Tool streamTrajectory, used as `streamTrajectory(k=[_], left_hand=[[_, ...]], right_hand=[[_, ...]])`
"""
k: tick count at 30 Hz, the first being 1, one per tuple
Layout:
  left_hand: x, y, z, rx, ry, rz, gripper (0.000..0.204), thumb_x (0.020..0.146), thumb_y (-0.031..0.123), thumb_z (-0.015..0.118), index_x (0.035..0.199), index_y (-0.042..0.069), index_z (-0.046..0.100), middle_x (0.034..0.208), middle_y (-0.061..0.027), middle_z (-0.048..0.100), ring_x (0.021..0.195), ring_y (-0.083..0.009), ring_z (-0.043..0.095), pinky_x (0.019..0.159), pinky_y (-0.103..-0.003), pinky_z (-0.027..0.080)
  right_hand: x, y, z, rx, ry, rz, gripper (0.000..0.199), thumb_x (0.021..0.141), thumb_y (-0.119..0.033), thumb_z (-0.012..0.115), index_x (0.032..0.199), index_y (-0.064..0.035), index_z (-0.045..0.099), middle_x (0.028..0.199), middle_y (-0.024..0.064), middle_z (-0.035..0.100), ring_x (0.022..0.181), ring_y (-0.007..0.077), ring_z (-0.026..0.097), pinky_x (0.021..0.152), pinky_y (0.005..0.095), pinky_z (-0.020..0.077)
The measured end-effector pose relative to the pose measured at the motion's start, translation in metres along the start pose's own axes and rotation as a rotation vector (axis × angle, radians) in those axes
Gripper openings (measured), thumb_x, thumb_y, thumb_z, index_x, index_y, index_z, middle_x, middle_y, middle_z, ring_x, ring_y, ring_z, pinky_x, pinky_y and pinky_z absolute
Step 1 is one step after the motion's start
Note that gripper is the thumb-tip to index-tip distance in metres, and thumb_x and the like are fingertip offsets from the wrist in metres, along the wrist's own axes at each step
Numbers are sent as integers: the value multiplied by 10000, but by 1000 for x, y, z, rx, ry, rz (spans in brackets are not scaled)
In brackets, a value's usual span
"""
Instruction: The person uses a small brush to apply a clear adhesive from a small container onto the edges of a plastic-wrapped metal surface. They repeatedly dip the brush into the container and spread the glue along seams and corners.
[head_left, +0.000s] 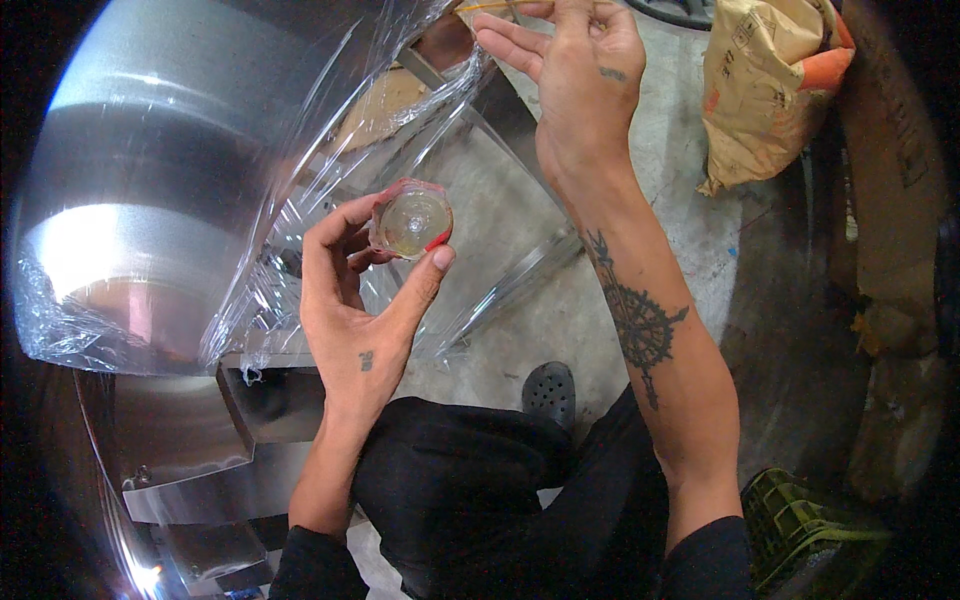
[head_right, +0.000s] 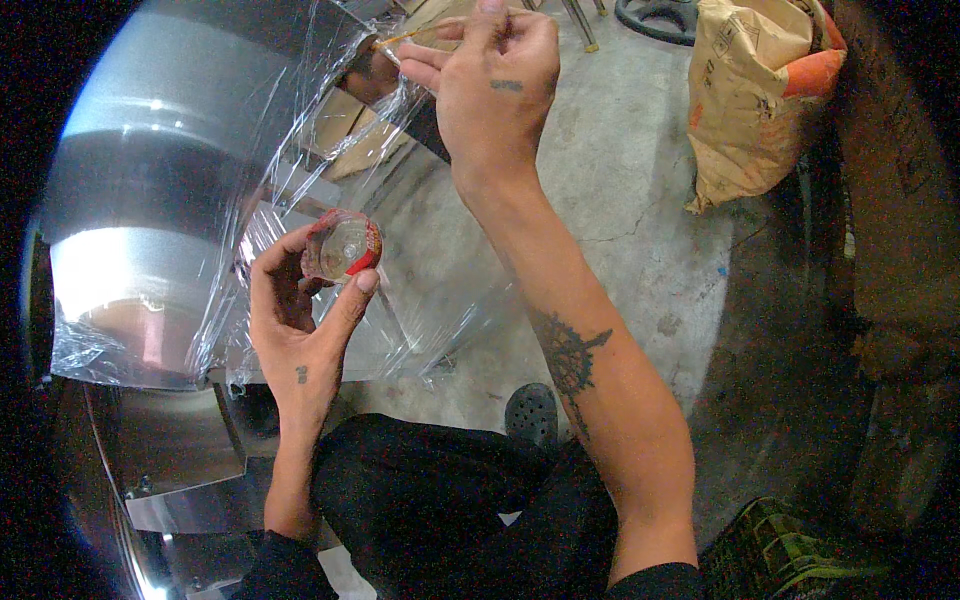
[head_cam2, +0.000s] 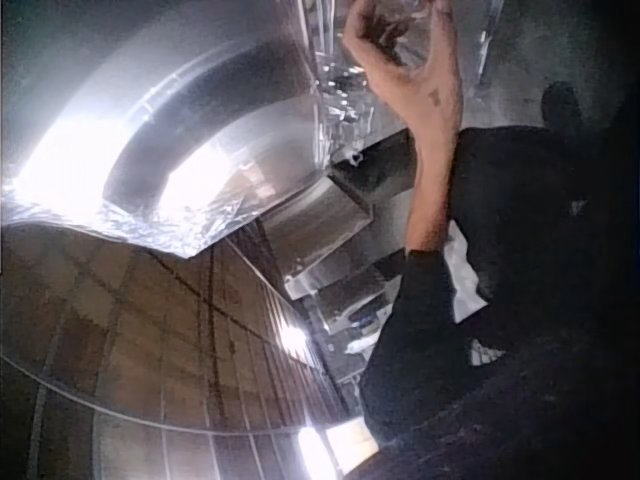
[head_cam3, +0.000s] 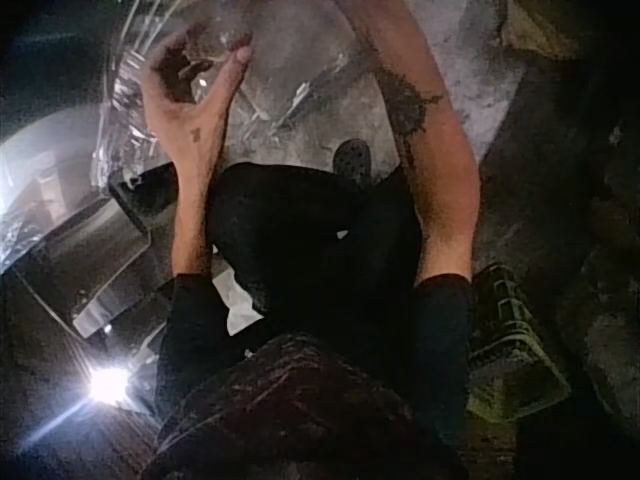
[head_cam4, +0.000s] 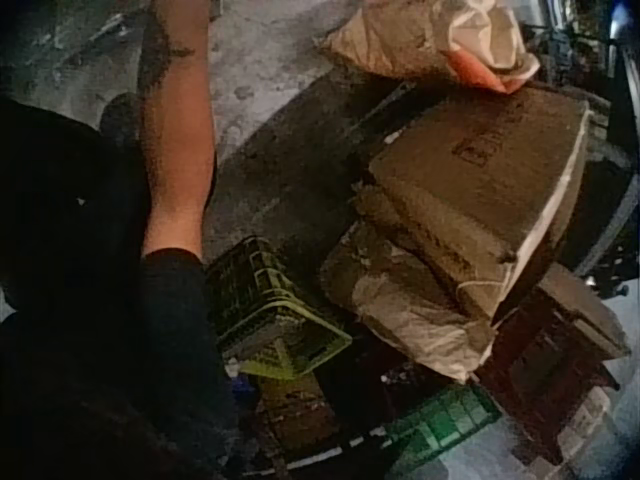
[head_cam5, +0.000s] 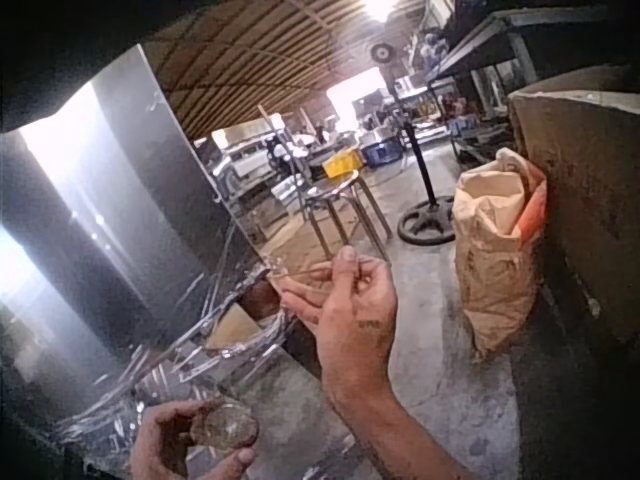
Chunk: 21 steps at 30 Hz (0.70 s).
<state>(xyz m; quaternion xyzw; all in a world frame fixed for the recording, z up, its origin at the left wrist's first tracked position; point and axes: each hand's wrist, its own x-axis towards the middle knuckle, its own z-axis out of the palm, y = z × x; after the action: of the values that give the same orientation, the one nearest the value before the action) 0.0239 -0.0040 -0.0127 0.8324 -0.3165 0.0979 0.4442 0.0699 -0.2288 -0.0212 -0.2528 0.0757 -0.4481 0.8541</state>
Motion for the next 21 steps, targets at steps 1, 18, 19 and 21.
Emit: streamTrajectory(k=[1,18,19,21], left_hand=[[0,0,0,-6,2,1,622,864,96,921,1366,11,562,1363,-132,675,1198,-199,665,977,-356,539],[0,2,2,-21,4,19,619,863,76,916,1367,14,561,1387,-133,676,1193,-189,667,985,-355,539],[0,3,2,-14,3,22,618,863,76,916,1366,13,562,1386,-132,676,1193,-189,666,986,-354,539],[1,3,1,1,0,26,617,863,77,916,1365,12,565,1383,-130,676,1193,-188,665,987,-353,538]], right_hand=[[0,0,0,-5,-3,1,295,1167,-283,485,1101,3,453,982,174,677,838,284,799,675,316,684],[-1,-1,2,-28,-14,1,300,1175,-289,463,1083,-3,448,975,167,677,872,289,803,677,311,685],[-2,-2,2,-32,-16,-2,305,1175,-293,462,1081,-4,447,970,166,677,873,291,803,676,310,686],[-3,-6,3,-25,-10,19,277,1168,-267,488,1102,1,460,962,147,678,863,254,792,685,303,671]])
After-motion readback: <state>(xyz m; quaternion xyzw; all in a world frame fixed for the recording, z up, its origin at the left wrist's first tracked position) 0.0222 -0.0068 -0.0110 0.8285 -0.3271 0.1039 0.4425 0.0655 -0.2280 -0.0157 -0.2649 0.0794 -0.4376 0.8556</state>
